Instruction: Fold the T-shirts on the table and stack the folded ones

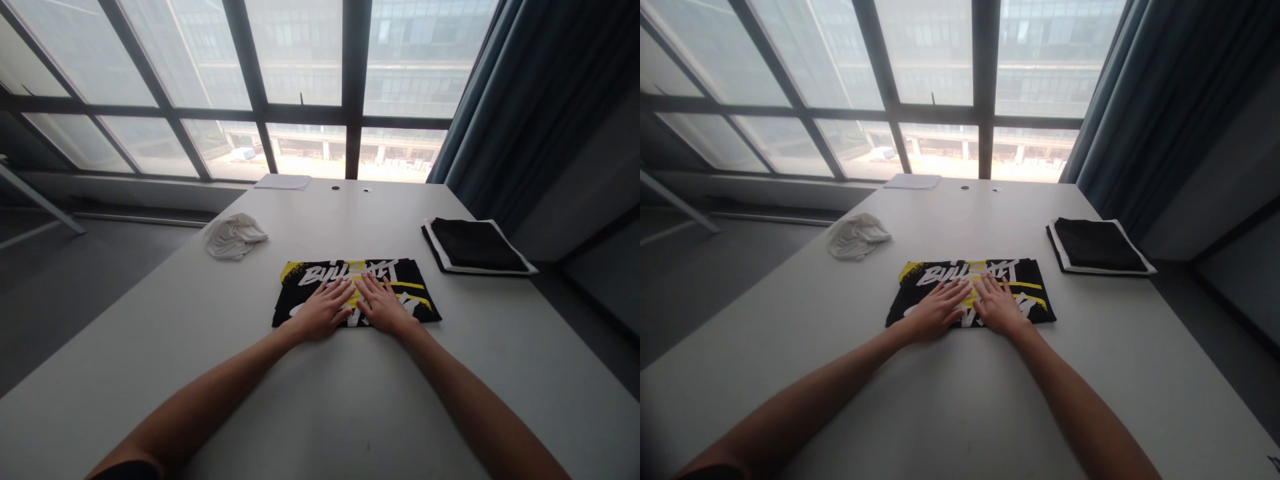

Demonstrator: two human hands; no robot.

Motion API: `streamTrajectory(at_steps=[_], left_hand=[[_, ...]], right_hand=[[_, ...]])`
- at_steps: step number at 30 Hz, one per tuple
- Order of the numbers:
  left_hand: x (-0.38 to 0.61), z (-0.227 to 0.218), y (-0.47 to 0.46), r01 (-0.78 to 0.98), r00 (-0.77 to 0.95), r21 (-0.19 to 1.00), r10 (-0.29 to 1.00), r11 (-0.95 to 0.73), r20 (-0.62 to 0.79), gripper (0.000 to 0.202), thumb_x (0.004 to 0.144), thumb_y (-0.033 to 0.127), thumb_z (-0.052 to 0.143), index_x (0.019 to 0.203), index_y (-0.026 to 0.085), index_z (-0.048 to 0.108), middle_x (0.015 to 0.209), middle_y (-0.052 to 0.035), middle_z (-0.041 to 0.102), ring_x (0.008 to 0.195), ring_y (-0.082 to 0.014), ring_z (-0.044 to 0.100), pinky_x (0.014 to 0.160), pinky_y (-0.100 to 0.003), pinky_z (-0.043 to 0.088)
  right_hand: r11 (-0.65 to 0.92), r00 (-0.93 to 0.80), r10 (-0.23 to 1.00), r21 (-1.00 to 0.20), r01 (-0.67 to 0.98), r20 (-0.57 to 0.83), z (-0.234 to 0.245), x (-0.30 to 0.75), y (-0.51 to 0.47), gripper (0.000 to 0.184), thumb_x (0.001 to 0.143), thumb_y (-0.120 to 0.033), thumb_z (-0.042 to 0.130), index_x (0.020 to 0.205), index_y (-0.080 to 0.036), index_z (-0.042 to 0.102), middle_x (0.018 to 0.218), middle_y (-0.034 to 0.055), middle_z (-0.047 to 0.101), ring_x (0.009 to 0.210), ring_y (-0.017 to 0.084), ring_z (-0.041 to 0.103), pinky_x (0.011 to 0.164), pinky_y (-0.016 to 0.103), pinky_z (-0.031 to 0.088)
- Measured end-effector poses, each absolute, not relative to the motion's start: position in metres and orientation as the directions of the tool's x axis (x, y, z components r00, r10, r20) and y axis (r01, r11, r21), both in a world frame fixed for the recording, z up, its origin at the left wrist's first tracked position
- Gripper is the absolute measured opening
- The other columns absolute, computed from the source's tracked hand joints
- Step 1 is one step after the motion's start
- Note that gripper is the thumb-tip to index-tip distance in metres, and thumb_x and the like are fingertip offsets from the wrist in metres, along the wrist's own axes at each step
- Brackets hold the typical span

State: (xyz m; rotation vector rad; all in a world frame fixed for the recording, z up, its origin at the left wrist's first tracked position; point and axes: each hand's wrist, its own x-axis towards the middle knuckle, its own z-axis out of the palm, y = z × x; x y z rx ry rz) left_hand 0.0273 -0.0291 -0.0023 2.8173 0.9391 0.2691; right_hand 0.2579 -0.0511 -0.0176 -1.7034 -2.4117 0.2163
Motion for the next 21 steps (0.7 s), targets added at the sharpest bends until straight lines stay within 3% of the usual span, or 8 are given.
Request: streamTrajectory(at_steps=[8,11,18,21], left_hand=[[0.025,-0.013,-0.027,0.569,0.811,0.182,0.584,-0.802,0.036,0.068,0.102,0.063,0.032,0.160,0.027,0.025,0.167,-0.0082,0.016,0.154,-0.0292,0.012,0.123,-0.054,0.008],[0.026,-0.007,-0.023,0.576,0.805,0.231,0.594,-0.784,0.011,0.067,0.103,0.061,0.030,0.160,0.026,0.026,0.166,-0.0077,0.020,0.154,-0.0273,0.015,0.123,-0.052,0.009],[0.023,-0.011,-0.016,0.668,0.709,0.247,0.701,-0.702,0.076,0.068,0.102,0.061,0.035,0.158,0.022,0.033,0.165,-0.0082,0.024,0.154,-0.0295,0.012,0.123,-0.052,0.010],[0.020,-0.009,-0.009,0.654,0.711,0.298,0.700,-0.695,0.070,0.067,0.102,0.059,0.037,0.157,0.021,0.036,0.163,-0.0092,0.028,0.153,-0.0288,0.018,0.123,-0.049,0.013]], right_hand=[[0.271,-0.245,0.962,-0.270,0.924,0.123,-0.013,0.261,-0.043,0.054,0.105,-0.033,0.023,0.153,-0.018,0.042,0.163,0.0098,0.030,0.152,0.022,0.021,0.122,0.050,0.013],[0.198,-0.157,0.970,-0.229,0.953,0.183,-0.014,0.262,-0.039,0.056,0.103,-0.035,0.029,0.155,-0.013,0.037,0.164,0.0122,0.027,0.153,0.024,0.016,0.123,0.051,0.009],[0.161,-0.143,0.985,-0.238,0.958,0.092,-0.023,0.265,-0.035,0.059,0.102,-0.040,0.032,0.155,-0.014,0.036,0.165,0.0102,0.025,0.153,0.025,0.017,0.122,0.053,0.008],[0.162,-0.142,0.985,-0.241,0.957,0.098,-0.023,0.266,-0.035,0.058,0.102,-0.039,0.032,0.155,-0.015,0.037,0.165,0.0102,0.025,0.153,0.025,0.017,0.122,0.053,0.008]])
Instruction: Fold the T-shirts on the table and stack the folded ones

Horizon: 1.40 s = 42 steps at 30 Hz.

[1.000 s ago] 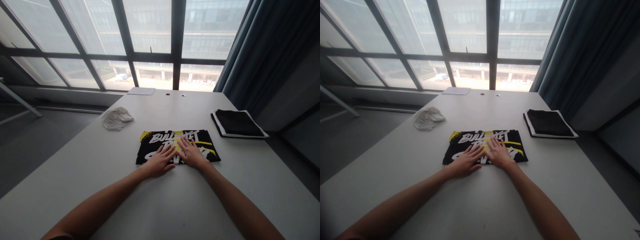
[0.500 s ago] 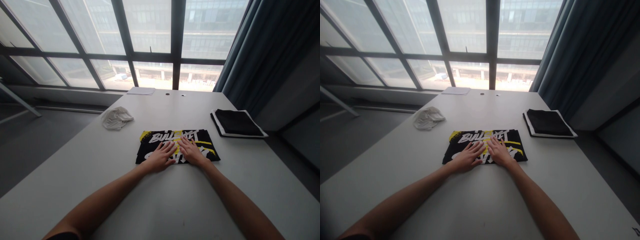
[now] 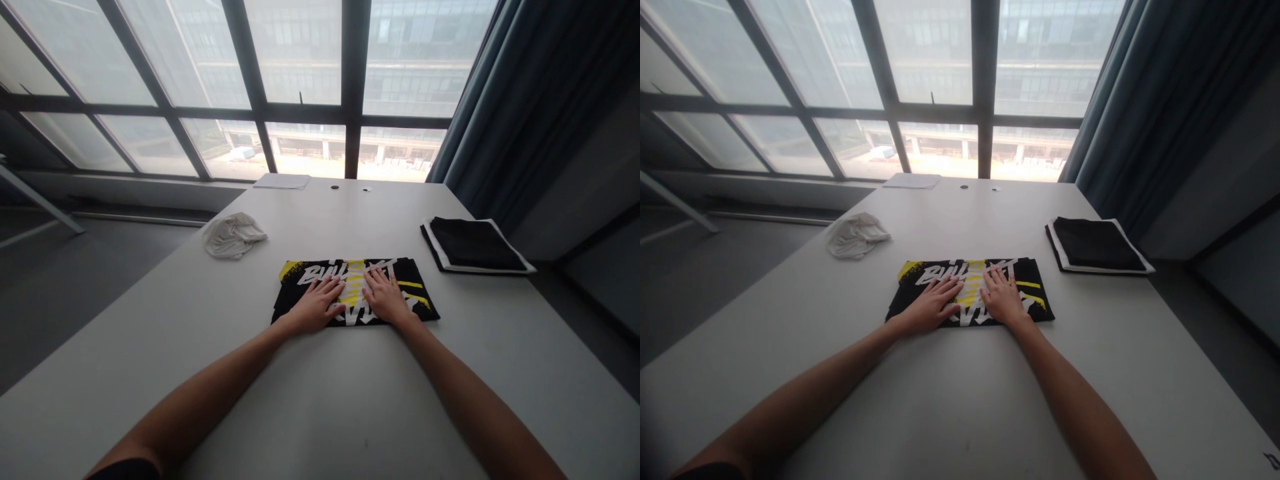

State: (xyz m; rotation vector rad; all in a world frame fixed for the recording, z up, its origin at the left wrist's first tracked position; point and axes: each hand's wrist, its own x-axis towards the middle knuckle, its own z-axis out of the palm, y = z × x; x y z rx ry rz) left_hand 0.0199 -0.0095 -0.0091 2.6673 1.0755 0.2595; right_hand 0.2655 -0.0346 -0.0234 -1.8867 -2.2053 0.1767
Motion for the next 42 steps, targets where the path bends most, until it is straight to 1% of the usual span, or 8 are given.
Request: streamTrajectory(at_steps=[6,18,22,27,31,35,38,42], left_hand=[[-0.003,-0.009,0.022,0.803,0.523,0.226,0.834,-0.552,0.176,0.060,0.103,0.051,0.038,0.154,0.019,0.041,0.162,-0.0104,0.031,0.153,-0.0309,0.019,0.123,-0.053,0.012],[-0.032,-0.021,0.042,0.895,0.400,0.172,0.911,-0.412,0.097,0.062,0.104,0.052,0.031,0.157,0.021,0.034,0.165,-0.0097,0.022,0.153,-0.0328,0.015,0.119,-0.063,0.011],[-0.034,-0.019,0.044,0.882,0.366,0.270,0.923,-0.386,0.123,0.056,0.104,0.046,0.035,0.153,0.020,0.041,0.164,-0.0119,0.027,0.152,-0.0325,0.020,0.120,-0.061,0.013],[-0.051,0.001,0.052,0.810,0.150,0.554,0.982,-0.191,0.119,0.048,0.093,0.033,0.055,0.137,0.013,0.057,0.148,-0.0177,0.049,0.141,-0.0308,0.042,0.118,-0.044,0.030],[-0.080,0.023,0.052,0.758,0.072,0.651,0.996,-0.023,-0.049,0.054,0.086,0.036,0.066,0.131,0.007,0.057,0.118,-0.0196,0.068,0.105,-0.0300,0.068,0.093,-0.043,0.055],[-0.101,0.037,0.040,0.388,0.164,0.870,0.906,0.303,-0.389,0.072,0.075,0.044,0.082,0.132,0.012,0.053,0.110,-0.0155,0.072,0.094,-0.0244,0.072,0.081,-0.035,0.060],[-0.106,0.042,0.032,0.269,0.227,0.878,0.860,0.395,-0.456,0.076,0.065,0.042,0.090,0.127,0.014,0.055,0.108,-0.0143,0.073,0.092,-0.0226,0.072,0.081,-0.033,0.059],[-0.101,0.037,0.034,0.372,0.179,0.857,0.879,0.356,-0.443,0.075,0.059,0.043,0.092,0.120,0.013,0.060,0.089,-0.0076,0.073,0.078,-0.0196,0.071,0.065,-0.025,0.054]], right_hand=[[0.157,-0.134,0.985,-0.238,0.959,0.108,-0.026,0.266,-0.034,0.058,0.102,-0.040,0.033,0.155,-0.016,0.037,0.164,0.0106,0.027,0.153,0.025,0.018,0.122,0.053,0.007],[0.155,-0.136,0.986,-0.222,0.963,0.101,-0.024,0.267,-0.034,0.058,0.102,-0.041,0.033,0.155,-0.017,0.037,0.165,0.0097,0.026,0.153,0.025,0.019,0.122,0.053,0.010],[0.157,-0.136,0.985,-0.223,0.962,0.105,-0.025,0.267,-0.034,0.058,0.102,-0.041,0.033,0.154,-0.017,0.037,0.164,0.0099,0.026,0.153,0.025,0.019,0.122,0.053,0.011],[0.155,-0.132,0.985,-0.233,0.960,0.110,-0.029,0.268,-0.033,0.059,0.102,-0.041,0.033,0.154,-0.016,0.038,0.164,0.0100,0.026,0.153,0.025,0.018,0.122,0.053,0.010],[0.161,-0.138,0.984,-0.229,0.960,0.116,-0.029,0.267,-0.032,0.058,0.102,-0.041,0.033,0.154,-0.017,0.038,0.164,0.0104,0.026,0.153,0.025,0.018,0.122,0.053,0.010],[0.155,-0.134,0.985,-0.226,0.962,0.108,-0.027,0.267,-0.033,0.058,0.102,-0.040,0.032,0.154,-0.016,0.038,0.164,0.0112,0.027,0.153,0.025,0.019,0.122,0.053,0.010],[0.158,-0.136,0.985,-0.235,0.959,0.107,-0.026,0.267,-0.034,0.059,0.101,-0.040,0.033,0.154,-0.016,0.038,0.164,0.0115,0.027,0.152,0.026,0.019,0.122,0.053,0.010],[0.151,-0.130,0.986,-0.243,0.958,0.100,-0.026,0.266,-0.034,0.059,0.101,-0.041,0.034,0.155,-0.016,0.037,0.164,0.0113,0.027,0.153,0.026,0.018,0.122,0.053,0.009]])
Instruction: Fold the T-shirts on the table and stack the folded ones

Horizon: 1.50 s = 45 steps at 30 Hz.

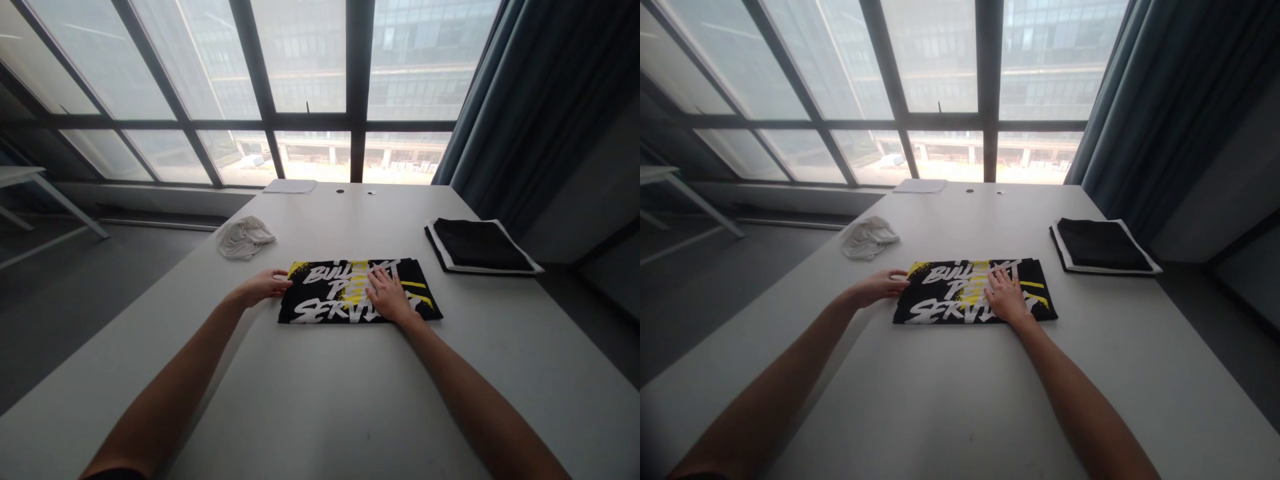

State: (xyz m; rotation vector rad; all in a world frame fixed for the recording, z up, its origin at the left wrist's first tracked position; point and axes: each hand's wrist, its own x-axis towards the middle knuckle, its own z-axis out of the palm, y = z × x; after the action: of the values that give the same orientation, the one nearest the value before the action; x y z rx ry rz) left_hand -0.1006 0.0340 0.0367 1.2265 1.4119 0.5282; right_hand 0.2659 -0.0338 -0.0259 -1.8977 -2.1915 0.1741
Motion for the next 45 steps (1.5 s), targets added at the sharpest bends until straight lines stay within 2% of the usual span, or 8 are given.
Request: streamTrajectory(at_steps=[4,10,15,27,31,35,39,45], left_hand=[[-0.087,0.027,0.033,0.438,0.129,0.853,0.919,0.284,-0.372,0.079,0.061,0.045,0.088,0.124,0.010,0.057,0.088,-0.0073,0.072,0.072,-0.0193,0.068,0.053,-0.022,0.046],[-0.067,0.019,0.007,0.396,0.075,0.914,0.989,0.091,-0.131,0.099,0.072,0.035,0.082,0.156,0.022,0.030,0.115,-0.0111,0.069,0.091,-0.0228,0.071,0.075,-0.031,0.058],[-0.062,0.007,-0.004,0.256,0.103,0.964,0.989,0.077,-0.106,0.082,0.075,0.035,0.079,0.149,0.022,0.048,0.141,-0.0104,0.060,0.118,-0.0276,0.064,0.096,-0.036,0.055],[-0.068,0.083,-0.002,0.402,0.073,0.915,0.997,-0.026,-0.004,0.085,0.065,0.037,0.083,0.144,0.020,0.056,0.134,-0.0082,0.065,0.114,-0.0317,0.065,0.095,-0.039,0.055],[-0.033,0.109,0.006,0.524,0.194,0.827,0.974,-0.201,0.114,0.074,0.070,0.027,0.072,0.142,0.018,0.059,0.139,-0.0083,0.060,0.120,-0.0313,0.061,0.100,-0.038,0.052],[0.026,0.118,0.012,0.549,0.359,0.763,0.921,-0.341,0.153,0.073,0.074,0.021,0.067,0.145,0.015,0.054,0.139,-0.0114,0.056,0.115,-0.0291,0.062,0.095,-0.036,0.054],[0.091,0.099,0.005,0.478,0.540,0.708,0.810,-0.519,0.229,0.069,0.076,0.023,0.069,0.142,0.012,0.056,0.132,-0.0154,0.058,0.119,-0.0306,0.058,0.105,-0.040,0.048],[0.150,0.038,-0.029,0.243,0.591,0.874,0.779,-0.420,0.210,0.086,0.083,0.025,0.065,0.159,0.015,0.026,0.152,-0.0217,0.041,0.091,-0.0195,0.068,0.084,-0.035,0.058]], right_hand=[[0.152,-0.130,0.986,-0.242,0.958,0.103,-0.024,0.265,-0.034,0.058,0.102,-0.041,0.034,0.154,-0.017,0.038,0.164,0.0108,0.028,0.153,0.025,0.018,0.122,0.052,0.009],[0.153,-0.129,0.985,-0.248,0.957,0.111,-0.023,0.265,-0.035,0.059,0.101,-0.041,0.034,0.154,-0.016,0.038,0.164,0.0105,0.029,0.153,0.025,0.018,0.122,0.053,0.009],[0.155,-0.129,0.985,-0.253,0.955,0.116,-0.024,0.266,-0.034,0.058,0.101,-0.041,0.035,0.154,-0.016,0.039,0.164,0.0103,0.028,0.152,0.025,0.019,0.122,0.053,0.009],[0.148,-0.041,0.971,-0.460,0.875,0.235,-0.010,0.238,-0.042,0.053,0.101,-0.039,0.036,0.144,-0.013,0.053,0.159,0.0134,0.038,0.150,0.025,0.028,0.122,0.047,0.018],[0.213,0.028,0.954,-0.738,0.640,0.300,0.004,0.238,-0.037,0.049,0.100,-0.037,0.036,0.129,-0.013,0.065,0.142,0.0136,0.059,0.136,0.022,0.049,0.114,0.037,0.038],[0.095,0.054,0.993,-0.974,0.206,0.108,0.023,0.245,-0.032,0.049,0.098,-0.045,0.039,0.129,-0.015,0.063,0.133,0.0122,0.065,0.117,0.023,0.064,0.091,0.035,0.056],[-0.094,0.038,0.994,-0.981,-0.168,-0.102,0.039,0.261,-0.029,0.052,0.098,-0.053,0.040,0.130,-0.017,0.059,0.130,0.0129,0.066,0.100,0.022,0.070,0.075,0.033,0.060],[-0.085,0.177,0.977,-0.979,-0.186,-0.119,0.025,0.288,-0.021,0.042,0.087,-0.056,0.057,0.092,-0.016,0.067,0.086,0.0069,0.074,0.085,0.022,0.070,0.077,0.029,0.058]])
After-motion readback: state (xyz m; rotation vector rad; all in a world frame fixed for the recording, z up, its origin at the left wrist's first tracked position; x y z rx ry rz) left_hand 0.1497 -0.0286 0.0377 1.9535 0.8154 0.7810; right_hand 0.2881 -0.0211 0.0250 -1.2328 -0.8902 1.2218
